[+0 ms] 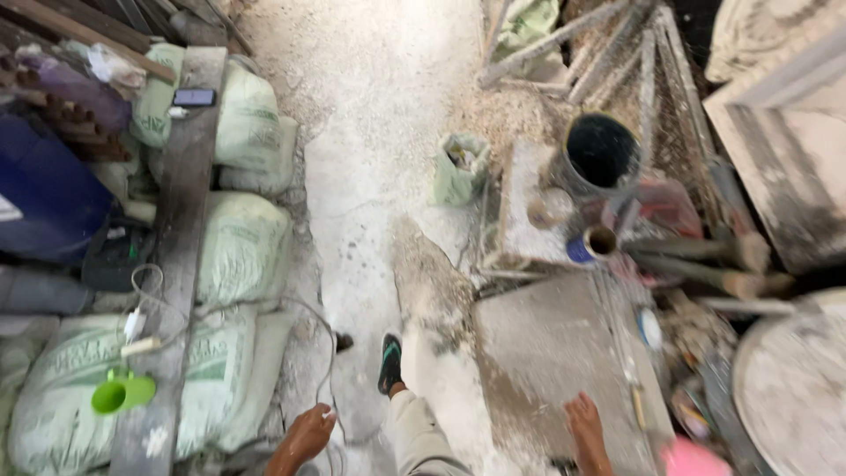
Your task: The person applies a white fibrous material into a long, grooved mold, smoothing it by hand. They then retrieve a small white block from a bucket and rub it along the mold's surface to further smooth the applied fibers.
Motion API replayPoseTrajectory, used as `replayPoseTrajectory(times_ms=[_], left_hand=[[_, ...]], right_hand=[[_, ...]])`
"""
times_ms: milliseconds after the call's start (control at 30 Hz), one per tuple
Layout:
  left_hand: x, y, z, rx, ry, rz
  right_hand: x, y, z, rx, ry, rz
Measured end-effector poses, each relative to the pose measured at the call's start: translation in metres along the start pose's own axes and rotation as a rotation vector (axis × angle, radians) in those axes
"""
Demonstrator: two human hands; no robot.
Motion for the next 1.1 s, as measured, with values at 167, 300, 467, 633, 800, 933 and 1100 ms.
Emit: replayPoseTrajectory(times_ms=[167, 300, 467, 633, 800, 933, 1100], left_hand=[[0.096, 0.145, -0.171, 0.084, -0.075, 0.043], [0.186, 0.288, -0.298, 0.217, -0.138, 0.101], [0.255, 0.424, -0.395, 0.168, -0.12, 0.146], [0.351, 0.548, -0.589, 0.224, -0.347, 0.152], [0.449, 0.67, -0.743, 0.031, -0.301, 0.241], [0.566, 0.776, -0.818, -0.114, -0.293, 0.156], [0.686, 0.867, -0.955, -0.179, -0.313, 0.081]], right_hand=[[-0.077, -0.131, -0.166, -0.031, -0.136, -0.006], [-0.183, -0.265, -0.294, -0.182, -0.1, 0.089], [-0.351, -0.413, -0.431, -0.372, 0.107, 0.309], [-0.485, -0.511, -0.617, -0.487, 0.318, 0.501], [-0.591, -0.567, -0.779, -0.407, 0.364, 0.443], [-0.682, -0.56, -0.869, -0.289, 0.36, 0.393], [-0.744, -0.53, -1.016, -0.165, 0.299, 0.182]])
Point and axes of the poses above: each hand's wrist, its own z-axis away from the middle knuckle, its own y-axis out of the back of the hand, x = y × z, the point moved 5 cm from there along -z, towards the middle knuckle, and after that the axes turned 11 degrees about -x, right-handed, at the moved point
